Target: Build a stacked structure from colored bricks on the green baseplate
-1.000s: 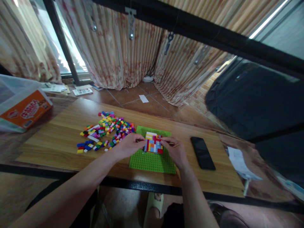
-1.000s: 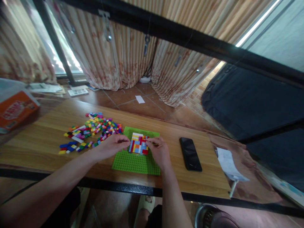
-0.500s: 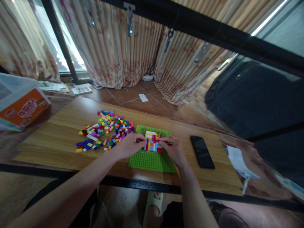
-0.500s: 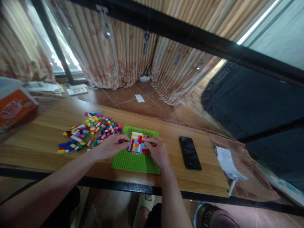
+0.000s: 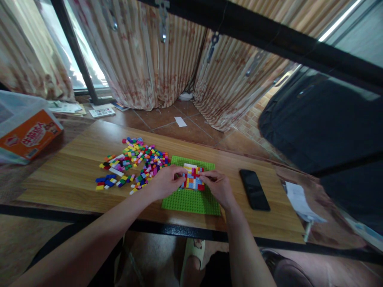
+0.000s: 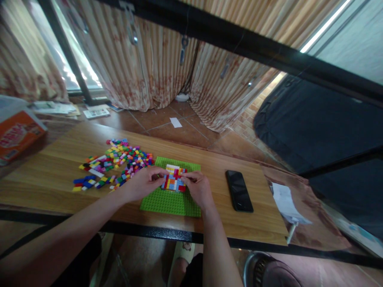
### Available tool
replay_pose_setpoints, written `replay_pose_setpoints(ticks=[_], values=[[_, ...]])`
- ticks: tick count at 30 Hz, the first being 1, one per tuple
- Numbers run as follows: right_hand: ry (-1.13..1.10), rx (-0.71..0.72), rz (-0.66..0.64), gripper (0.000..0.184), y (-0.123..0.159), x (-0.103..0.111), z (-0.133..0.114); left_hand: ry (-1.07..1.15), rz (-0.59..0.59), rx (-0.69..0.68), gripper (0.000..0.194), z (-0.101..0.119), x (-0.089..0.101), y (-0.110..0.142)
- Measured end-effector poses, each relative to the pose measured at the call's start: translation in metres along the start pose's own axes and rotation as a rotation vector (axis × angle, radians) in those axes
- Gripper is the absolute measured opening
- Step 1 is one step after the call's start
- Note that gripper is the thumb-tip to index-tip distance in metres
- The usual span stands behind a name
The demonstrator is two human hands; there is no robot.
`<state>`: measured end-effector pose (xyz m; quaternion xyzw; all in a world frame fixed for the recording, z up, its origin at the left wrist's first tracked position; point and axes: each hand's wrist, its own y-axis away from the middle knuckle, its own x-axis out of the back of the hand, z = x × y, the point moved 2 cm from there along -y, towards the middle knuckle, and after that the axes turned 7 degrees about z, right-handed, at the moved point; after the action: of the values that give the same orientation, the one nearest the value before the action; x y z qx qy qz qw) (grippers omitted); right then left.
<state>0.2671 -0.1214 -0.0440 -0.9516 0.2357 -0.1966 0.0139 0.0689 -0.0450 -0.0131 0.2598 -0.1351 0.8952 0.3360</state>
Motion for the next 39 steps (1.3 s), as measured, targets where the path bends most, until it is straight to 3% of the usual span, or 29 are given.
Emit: replay_pose_setpoints(ticks=[7,20,27,33,39], values=[[-0.126,-0.087,0.013,0.021,-0.001,-0.002,0.002,-0.272,0.039,-0.113,0.046,0.006,-0.004,0.004],[-0.291,-0.251,-0.010,0.021,-0.005,-0.006,-0.010,-0.627,-0.020,-0.134,0.050,0.003,-0.017,0.009],[-0.243,-0.209,0.028,0.022,-0.006,-0.007,-0.006,-0.731,-0.042,-0.099,0.060,0.012,-0.017,0.008],[-0.225,-0.185,-0.006,0.022,-0.007,-0.005,-0.003,-0.780,-0.057,-0.083,0.058,0.019,-0.021,0.009],[-0.204,-0.130,0.041,0.024,0.001,-0.008,-0.005,-0.803,-0.032,-0.099,0.056,0.022,-0.026,0.010]])
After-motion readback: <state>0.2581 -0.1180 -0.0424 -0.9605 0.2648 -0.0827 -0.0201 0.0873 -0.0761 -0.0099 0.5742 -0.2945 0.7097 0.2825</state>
